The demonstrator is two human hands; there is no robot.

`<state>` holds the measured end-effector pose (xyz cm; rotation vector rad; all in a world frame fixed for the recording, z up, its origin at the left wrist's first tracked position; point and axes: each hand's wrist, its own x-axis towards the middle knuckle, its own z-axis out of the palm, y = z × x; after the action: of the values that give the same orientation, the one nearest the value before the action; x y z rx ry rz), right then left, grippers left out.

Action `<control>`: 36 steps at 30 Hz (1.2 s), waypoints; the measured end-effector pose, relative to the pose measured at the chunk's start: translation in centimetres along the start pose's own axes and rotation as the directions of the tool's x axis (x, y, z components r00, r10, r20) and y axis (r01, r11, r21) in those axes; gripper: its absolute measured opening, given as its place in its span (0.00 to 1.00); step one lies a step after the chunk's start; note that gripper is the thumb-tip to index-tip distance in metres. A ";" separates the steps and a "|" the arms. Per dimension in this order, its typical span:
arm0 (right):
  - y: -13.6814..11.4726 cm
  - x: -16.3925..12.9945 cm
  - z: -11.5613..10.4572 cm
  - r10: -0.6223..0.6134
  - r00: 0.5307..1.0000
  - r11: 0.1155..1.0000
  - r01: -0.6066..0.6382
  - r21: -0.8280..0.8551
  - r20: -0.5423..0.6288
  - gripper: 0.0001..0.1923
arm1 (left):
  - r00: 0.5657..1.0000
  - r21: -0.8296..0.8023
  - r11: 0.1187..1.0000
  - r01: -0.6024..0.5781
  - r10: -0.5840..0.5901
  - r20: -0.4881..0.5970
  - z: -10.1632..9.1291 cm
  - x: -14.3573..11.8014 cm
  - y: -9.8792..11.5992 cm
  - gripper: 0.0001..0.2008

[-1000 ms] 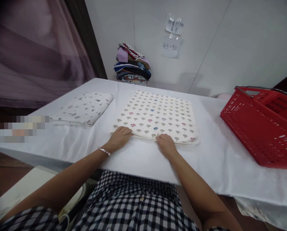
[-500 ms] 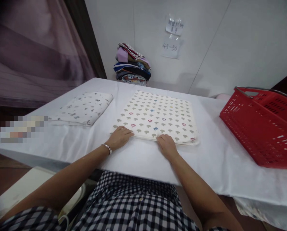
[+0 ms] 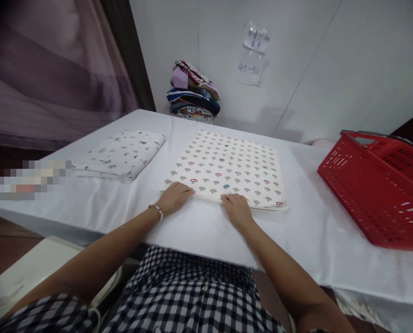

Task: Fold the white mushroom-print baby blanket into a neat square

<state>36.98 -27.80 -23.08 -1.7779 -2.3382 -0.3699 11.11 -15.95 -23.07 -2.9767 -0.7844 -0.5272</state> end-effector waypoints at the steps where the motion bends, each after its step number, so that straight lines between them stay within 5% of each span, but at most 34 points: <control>1: -0.3 0.4 0.2 -0.018 1.000 1.000 0.018 -0.007 0.004 0.16 | 1.000 -0.003 1.000 0.004 -0.004 -0.004 0.0 -0.1 0.0 0.15; 8: -4.2 4.7 1.2 -0.149 0.988 0.988 0.150 -0.037 0.048 0.15 | 0.997 0.006 0.998 0.069 -0.069 -0.031 -0.2 -0.1 0.4 0.17; 14: -7.5 7.5 1.6 -0.131 0.989 0.990 0.134 -0.039 0.072 0.17 | 0.984 -0.075 0.983 0.165 -0.170 -0.056 0.1 -0.1 0.3 0.20; 25: -7.9 8.2 1.9 -0.025 0.997 0.999 0.023 0.030 0.078 0.12 | 0.978 -0.120 0.974 0.193 -0.201 -0.057 -1.0 -1.6 -0.7 0.13; 31: -7.7 8.1 2.1 -0.030 0.997 0.998 0.025 0.063 0.075 0.12 | 0.873 -0.110 0.888 0.447 -0.460 -0.163 -1.8 -5.0 -3.2 0.14; 36: -7.6 8.0 2.3 -0.043 0.998 0.997 0.039 0.071 0.051 0.12 | 0.790 -0.251 0.799 0.547 -0.591 -0.161 -1.9 -5.7 -3.5 0.12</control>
<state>27.47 -21.66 -23.59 -1.7307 -2.3950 -0.2463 4.18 -15.82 -23.41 -2.7041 -1.7091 -0.9991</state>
